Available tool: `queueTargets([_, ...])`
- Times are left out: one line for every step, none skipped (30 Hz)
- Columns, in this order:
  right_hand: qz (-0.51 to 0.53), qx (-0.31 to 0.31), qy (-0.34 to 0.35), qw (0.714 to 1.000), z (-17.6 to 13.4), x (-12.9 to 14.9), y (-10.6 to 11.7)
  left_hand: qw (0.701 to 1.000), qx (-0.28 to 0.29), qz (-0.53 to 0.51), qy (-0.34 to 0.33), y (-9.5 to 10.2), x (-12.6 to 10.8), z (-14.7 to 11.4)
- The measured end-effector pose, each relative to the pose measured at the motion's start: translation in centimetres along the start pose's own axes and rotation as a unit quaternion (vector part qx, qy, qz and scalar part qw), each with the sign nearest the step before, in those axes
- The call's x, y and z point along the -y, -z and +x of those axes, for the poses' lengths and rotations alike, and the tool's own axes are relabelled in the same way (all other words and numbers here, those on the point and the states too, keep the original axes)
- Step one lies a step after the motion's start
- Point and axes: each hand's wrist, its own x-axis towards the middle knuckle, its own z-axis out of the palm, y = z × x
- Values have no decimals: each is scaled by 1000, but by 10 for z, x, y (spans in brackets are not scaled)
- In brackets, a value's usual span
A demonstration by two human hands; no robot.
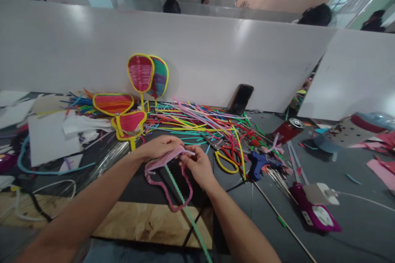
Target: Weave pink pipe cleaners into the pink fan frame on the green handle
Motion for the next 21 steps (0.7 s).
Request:
queueTargets([36,-21,-5,999,1,0,2,999,-19,-45,0,5,4,-2])
queueTargets([73,-45,-4,996,3,1,4,995,-35,-94,9,10,9,-4])
queueTargets([107,-66,0,992,5,2,6,988,-45,-148,29,14,15,-8])
queueTargets([136,-84,8,987,6,3,8,977,-70,-197,42,18,21,-11])
queueTargets([158,-97,16,983,8,4,10,967,-92,-232,46,20,26,-15])
queueTargets([172,-105,22,979,10,5,12,958,-117,-256,48,21,31,-19])
queueTargets([182,-111,28,976,11,6,13,951,-135,-274,52,21,35,-23])
queueTargets([190,-115,33,974,12,6,14,944,-138,-292,61,18,39,-26])
queueTargets([195,-119,37,973,13,6,14,938,-134,-311,69,15,41,-29])
queueTargets([198,-123,42,971,13,5,14,933,-122,-329,74,11,44,-31])
queueTargets([198,-128,46,971,13,4,13,930,-106,-344,72,7,45,-32])
queueTargets([194,-133,51,971,13,4,13,927,-92,-358,65,3,46,-33])
queueTargets([188,-137,54,971,13,3,13,923,-84,-371,55,0,47,-33])
queueTargets([178,-135,54,973,12,3,13,918,-84,-385,46,-1,48,-33])
queueTargets([166,-126,49,977,11,5,15,910,-90,-402,42,-1,48,-33])
queueTargets([150,-106,39,982,11,8,18,901,-100,-420,43,0,48,-33])
queueTargets([129,-79,28,988,10,12,23,891,-109,-438,45,3,48,-33])
queueTargets([103,-47,16,993,9,17,29,882,-117,-453,48,6,49,-33])
queueTargets([70,-15,9,997,9,23,36,876,-120,-464,50,9,49,-34])
queueTargets([40,4,17,999,9,30,44,873,-121,-470,50,12,50,-34])
queueTargets([21,-8,40,999,9,36,51,872,-120,-472,51,14,50,-35])
